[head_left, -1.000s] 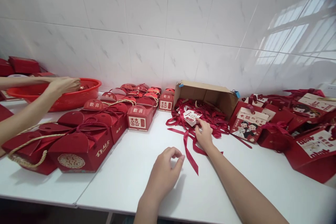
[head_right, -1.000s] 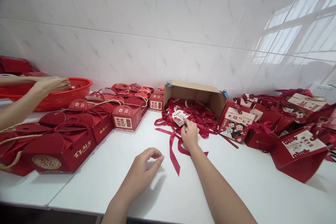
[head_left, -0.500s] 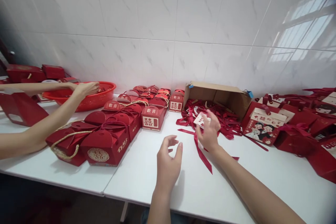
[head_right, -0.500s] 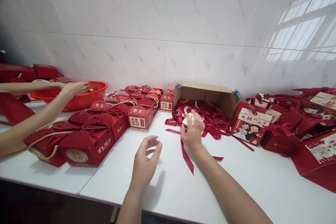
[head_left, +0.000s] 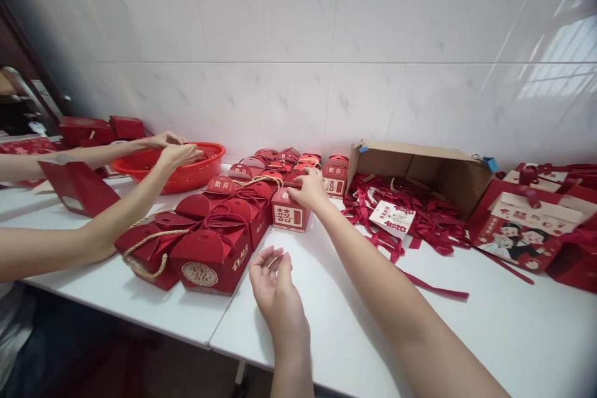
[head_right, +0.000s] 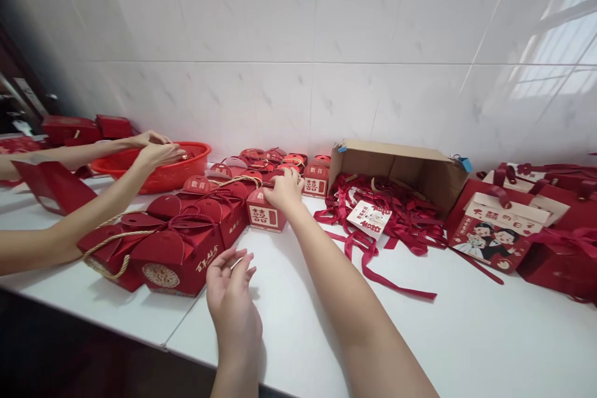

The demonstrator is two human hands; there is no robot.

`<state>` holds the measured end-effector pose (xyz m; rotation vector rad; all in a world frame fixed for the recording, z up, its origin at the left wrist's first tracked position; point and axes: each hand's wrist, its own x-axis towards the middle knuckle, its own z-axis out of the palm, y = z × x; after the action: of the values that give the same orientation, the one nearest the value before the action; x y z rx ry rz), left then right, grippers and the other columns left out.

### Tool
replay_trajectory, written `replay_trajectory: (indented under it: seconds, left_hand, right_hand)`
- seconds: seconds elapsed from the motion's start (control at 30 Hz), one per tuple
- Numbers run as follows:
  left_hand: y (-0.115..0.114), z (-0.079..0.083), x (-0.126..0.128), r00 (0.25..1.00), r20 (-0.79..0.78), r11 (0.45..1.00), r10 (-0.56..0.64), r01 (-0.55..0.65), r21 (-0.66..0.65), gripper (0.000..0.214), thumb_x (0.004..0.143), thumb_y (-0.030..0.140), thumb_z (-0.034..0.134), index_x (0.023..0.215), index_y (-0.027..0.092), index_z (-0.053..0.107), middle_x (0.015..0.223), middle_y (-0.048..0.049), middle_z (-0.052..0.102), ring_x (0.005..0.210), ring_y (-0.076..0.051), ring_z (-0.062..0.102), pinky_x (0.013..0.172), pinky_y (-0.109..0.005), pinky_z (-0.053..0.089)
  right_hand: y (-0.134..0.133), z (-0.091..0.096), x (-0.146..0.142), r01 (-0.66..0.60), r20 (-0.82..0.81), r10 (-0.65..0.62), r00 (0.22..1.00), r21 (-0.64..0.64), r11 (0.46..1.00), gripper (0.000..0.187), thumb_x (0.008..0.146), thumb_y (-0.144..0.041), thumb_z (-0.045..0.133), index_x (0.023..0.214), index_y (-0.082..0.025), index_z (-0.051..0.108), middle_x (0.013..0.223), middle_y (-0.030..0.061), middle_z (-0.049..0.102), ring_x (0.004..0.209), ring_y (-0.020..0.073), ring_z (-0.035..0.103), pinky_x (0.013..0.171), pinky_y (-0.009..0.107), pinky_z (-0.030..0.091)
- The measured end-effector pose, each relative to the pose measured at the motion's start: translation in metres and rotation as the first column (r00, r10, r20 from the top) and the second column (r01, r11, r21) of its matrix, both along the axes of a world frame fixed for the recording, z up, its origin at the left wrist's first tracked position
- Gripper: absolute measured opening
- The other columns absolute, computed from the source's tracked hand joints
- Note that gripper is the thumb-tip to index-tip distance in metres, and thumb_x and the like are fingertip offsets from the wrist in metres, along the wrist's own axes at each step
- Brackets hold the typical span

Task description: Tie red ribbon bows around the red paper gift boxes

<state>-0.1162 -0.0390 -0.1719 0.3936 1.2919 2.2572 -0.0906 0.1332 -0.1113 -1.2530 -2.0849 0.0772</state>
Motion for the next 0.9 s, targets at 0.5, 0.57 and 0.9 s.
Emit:
replay_trajectory:
  seconds: [0.5,0.57,0.9]
  left_hand:
    - [-0.006,0.003,0.001,0.981,-0.194,0.999,-0.001,-0.009,-0.051,0.02,0.074,0.027,0.064,0.091,0.021,0.054,0.097,-0.0021,0.057,0.094,-0.018,0.054,0.08,-0.031,0.042]
    - [-0.009,0.007,0.008,0.941,-0.337,0.999,-0.037,0.037,-0.008,0.024,0.075,0.029,0.066,0.094,0.022,0.054,0.098,-0.0023,0.056,0.096,-0.018,0.054,0.08,-0.031,0.043]
    - [-0.006,0.012,0.04,0.544,-0.835,0.997,-0.081,0.037,-0.073,0.016,0.076,0.026,0.067,0.09,0.022,0.06,0.1,-0.0047,0.058,0.102,-0.022,0.054,0.092,-0.039,0.043]
  right_hand:
    - [-0.055,0.028,0.077,-0.18,0.177,0.227,0.958,-0.247,0.952,0.012,0.082,-0.026,0.061,0.081,-0.017,0.069,0.085,0.0078,0.072,0.081,0.0201,0.067,0.071,0.027,0.048]
    - [-0.071,0.042,0.103,-0.229,0.102,0.261,0.96,-0.257,0.939,0.018,0.087,-0.029,0.054,0.097,-0.021,0.067,0.088,0.0038,0.072,0.075,0.0151,0.067,0.066,0.023,0.048]
    - [-0.067,0.036,0.19,0.007,0.454,0.286,0.844,-0.541,0.841,0.051,0.072,-0.007,0.055,0.117,-0.029,0.061,0.115,0.0043,0.064,0.088,0.0191,0.064,0.062,0.022,0.048]
